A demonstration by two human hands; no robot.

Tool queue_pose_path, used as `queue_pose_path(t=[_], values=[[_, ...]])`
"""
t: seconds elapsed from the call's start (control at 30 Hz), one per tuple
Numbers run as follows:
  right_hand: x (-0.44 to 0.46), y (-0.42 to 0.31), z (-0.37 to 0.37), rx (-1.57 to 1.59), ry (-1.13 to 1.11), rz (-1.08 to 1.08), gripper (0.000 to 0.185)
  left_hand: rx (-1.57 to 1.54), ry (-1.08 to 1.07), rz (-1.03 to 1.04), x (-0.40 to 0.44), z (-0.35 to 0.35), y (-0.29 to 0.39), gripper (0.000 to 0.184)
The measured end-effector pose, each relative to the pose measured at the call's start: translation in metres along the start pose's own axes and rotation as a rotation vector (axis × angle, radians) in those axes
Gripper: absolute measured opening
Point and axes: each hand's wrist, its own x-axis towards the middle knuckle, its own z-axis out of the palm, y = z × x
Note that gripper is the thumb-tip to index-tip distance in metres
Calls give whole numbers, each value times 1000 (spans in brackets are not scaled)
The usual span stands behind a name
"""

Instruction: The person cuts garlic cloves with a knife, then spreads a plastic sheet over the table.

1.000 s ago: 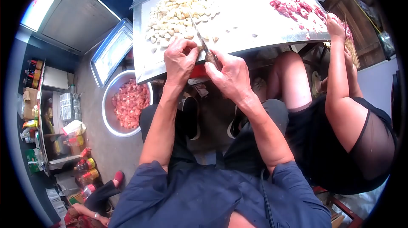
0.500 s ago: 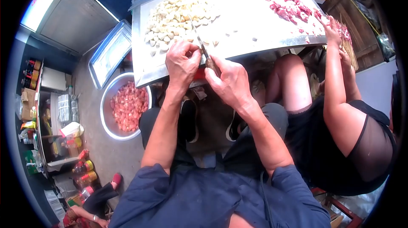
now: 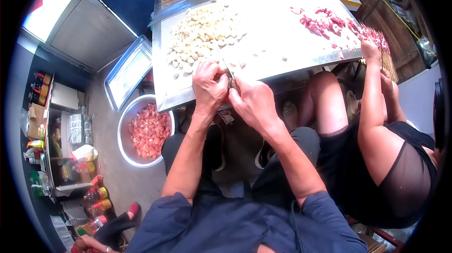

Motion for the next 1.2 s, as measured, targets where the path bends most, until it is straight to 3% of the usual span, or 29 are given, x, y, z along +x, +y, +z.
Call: queue_pose_path(t=[0.17,0.37,0.5,0.7,0.77,0.8,0.97,1.07,1.2], values=[[20,4,-1,-7,-58,60,25,43,-4,82,-4,0,-5,6],[6,13,8,199,165,19,21,84,83,30,-6,6,1,8],[9,14,1,335,232,63,30,102,99,6,-6,7,3,9],[5,14,-11,381,246,118,33,134,37,-44,-9,7,9,27],[2,17,-16,381,272,92,34,362,28,263,-4,10,15,46],[2,18,-18,365,305,67,35,353,-68,271,0,13,12,58],[1,19,-32,319,426,-19,38,378,-236,440,39,45,7,62],[0,18,-37,364,444,-9,40,276,-485,546,59,58,15,58],[2,23,-36,366,485,-49,41,261,-502,739,69,81,22,45]])
